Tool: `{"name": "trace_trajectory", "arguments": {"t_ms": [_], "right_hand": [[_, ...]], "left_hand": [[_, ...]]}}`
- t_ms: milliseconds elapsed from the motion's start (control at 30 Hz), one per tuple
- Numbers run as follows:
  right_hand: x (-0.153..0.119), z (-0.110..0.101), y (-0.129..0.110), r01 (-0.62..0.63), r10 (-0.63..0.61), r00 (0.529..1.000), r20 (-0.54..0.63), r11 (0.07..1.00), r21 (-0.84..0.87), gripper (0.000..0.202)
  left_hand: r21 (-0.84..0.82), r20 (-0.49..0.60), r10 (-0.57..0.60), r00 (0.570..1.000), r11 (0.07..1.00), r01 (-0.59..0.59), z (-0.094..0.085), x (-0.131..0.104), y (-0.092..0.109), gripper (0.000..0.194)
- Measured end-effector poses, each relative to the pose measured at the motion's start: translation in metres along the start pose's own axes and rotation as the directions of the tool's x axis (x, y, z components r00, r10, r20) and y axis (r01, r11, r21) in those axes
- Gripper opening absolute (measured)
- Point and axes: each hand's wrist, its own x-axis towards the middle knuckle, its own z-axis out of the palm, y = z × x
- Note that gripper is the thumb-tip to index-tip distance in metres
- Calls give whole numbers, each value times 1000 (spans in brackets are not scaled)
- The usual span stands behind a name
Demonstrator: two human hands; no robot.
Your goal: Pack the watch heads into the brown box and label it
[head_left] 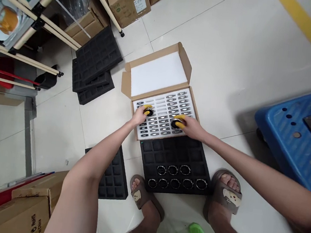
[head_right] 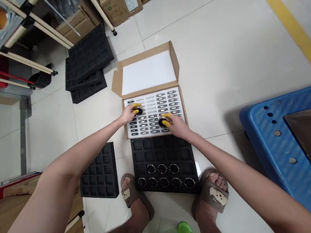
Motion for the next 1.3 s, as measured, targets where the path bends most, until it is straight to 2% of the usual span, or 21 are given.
{"name": "trace_trajectory", "arguments": {"t_ms": [133, 200, 300, 400, 500, 667, 767, 900, 1167, 1233, 1300], "right_hand": [[83, 12, -26, 128, -117, 991, 70, 976, -175, 36], [109, 19, -29, 177, -141, 980, 140, 941, -289, 38], [127, 22, -30, 231, -138, 963, 230, 861, -453, 37], [129, 21, -32, 318, -193, 942, 273, 768, -556, 35], [121, 21, -34, 396, -264, 917, 300, 688, -608, 27], [105, 27, -28, 514, -356, 858, 371, 601, -612, 18], [101, 30, -23, 545, -390, 838, 382, 557, -627, 16], [102, 32, -19, 542, -405, 840, 362, 576, -612, 18], [106, 33, -20, 480, -306, 875, 374, 637, -603, 32], [101, 30, -23, 486, -333, 873, 357, 665, -567, 30], [81, 26, -25, 483, -406, 876, 262, 716, -505, 29]], "left_hand": [[277, 158, 60, 986, 955, -102, 0, 10, 7, 46], [424, 165, 72, 984, 895, -137, -1, 5, 15, 51], [589, 156, 36, 987, 799, -122, 1, -6, 26, 55], [687, 202, 18, 979, 710, -155, 6, -14, 30, 45], [723, 243, 52, 969, 656, -217, 11, -18, 26, 32], [637, 223, 101, 970, 737, -223, 13, -15, 12, 20], [599, 202, 116, 972, 771, -217, 14, -13, 4, 16], [598, 198, 124, 972, 770, -220, 14, -14, -3, 19], [589, 181, 158, 971, 773, -236, 15, -25, -1, 37], [538, 131, 203, 970, 808, -242, 15, -38, 3, 44], [454, 59, 250, 966, 856, -249, 21, -67, 8, 47]]}}
